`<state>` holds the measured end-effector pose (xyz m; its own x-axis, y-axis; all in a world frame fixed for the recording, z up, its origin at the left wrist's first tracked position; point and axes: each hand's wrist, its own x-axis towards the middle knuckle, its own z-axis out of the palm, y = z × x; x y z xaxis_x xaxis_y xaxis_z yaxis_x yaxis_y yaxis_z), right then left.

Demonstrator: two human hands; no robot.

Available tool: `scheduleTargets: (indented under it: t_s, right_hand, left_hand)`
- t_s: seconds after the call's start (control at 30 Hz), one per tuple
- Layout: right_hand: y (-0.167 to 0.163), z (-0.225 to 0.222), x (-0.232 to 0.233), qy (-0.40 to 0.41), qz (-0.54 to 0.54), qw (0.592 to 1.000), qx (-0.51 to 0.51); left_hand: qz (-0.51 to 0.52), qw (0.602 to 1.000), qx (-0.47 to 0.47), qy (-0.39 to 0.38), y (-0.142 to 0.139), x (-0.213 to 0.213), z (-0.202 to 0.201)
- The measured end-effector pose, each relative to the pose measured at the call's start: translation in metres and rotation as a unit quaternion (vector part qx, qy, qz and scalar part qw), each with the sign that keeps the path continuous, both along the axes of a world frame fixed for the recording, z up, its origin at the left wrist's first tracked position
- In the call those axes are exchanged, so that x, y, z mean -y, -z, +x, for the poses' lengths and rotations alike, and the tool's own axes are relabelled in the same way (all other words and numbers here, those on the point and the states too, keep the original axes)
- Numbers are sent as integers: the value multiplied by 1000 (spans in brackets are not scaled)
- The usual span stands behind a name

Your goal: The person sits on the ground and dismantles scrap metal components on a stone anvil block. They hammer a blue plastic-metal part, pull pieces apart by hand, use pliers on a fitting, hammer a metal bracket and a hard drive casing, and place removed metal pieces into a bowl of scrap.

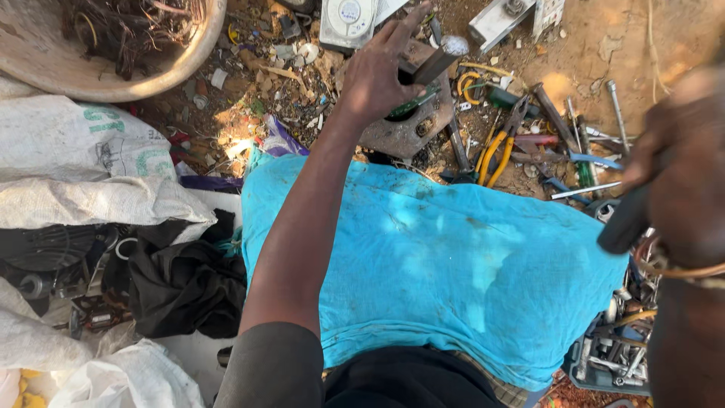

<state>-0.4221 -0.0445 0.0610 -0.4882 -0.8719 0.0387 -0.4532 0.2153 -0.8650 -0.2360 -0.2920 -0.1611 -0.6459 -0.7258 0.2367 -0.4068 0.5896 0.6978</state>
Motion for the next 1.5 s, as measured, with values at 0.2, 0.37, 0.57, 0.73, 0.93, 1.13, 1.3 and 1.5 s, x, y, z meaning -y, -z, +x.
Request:
scheduleTargets:
  t_s: [0.2,0.37,0.57,0.73,0.93,1.13,1.3,1.5]
  right_hand:
    - [46,31,34,-88,98,987,-93]
    - [16,22,15,-78,130,989,2]
    - [-15,31,14,-8,-68,996,51]
    - [40,62,9,55,-3,994,96]
    - [157,86,-45,189,189,883,385]
    - [233,96,-65,153,256,809,506]
    - [239,82,-62,16,307,922,235]
    - [175,70,-2,-48,120,985,-118]
  left_hand:
    - [-20,999,-36,-3,3,-2,1]
    - [-38,999,-23,-10,-3,-6,3]
    - [23,999,-26,-8,-14,-8,5]
    - [36,997,-61,1,-12,4,11]
    - [85,992,-86,-32,-6,9,16]
    - [147,970,-192,9,-3,2,53]
    - [175,984,-40,-3,7,7,72]
    - [164,982,-92,-18,7,6,65]
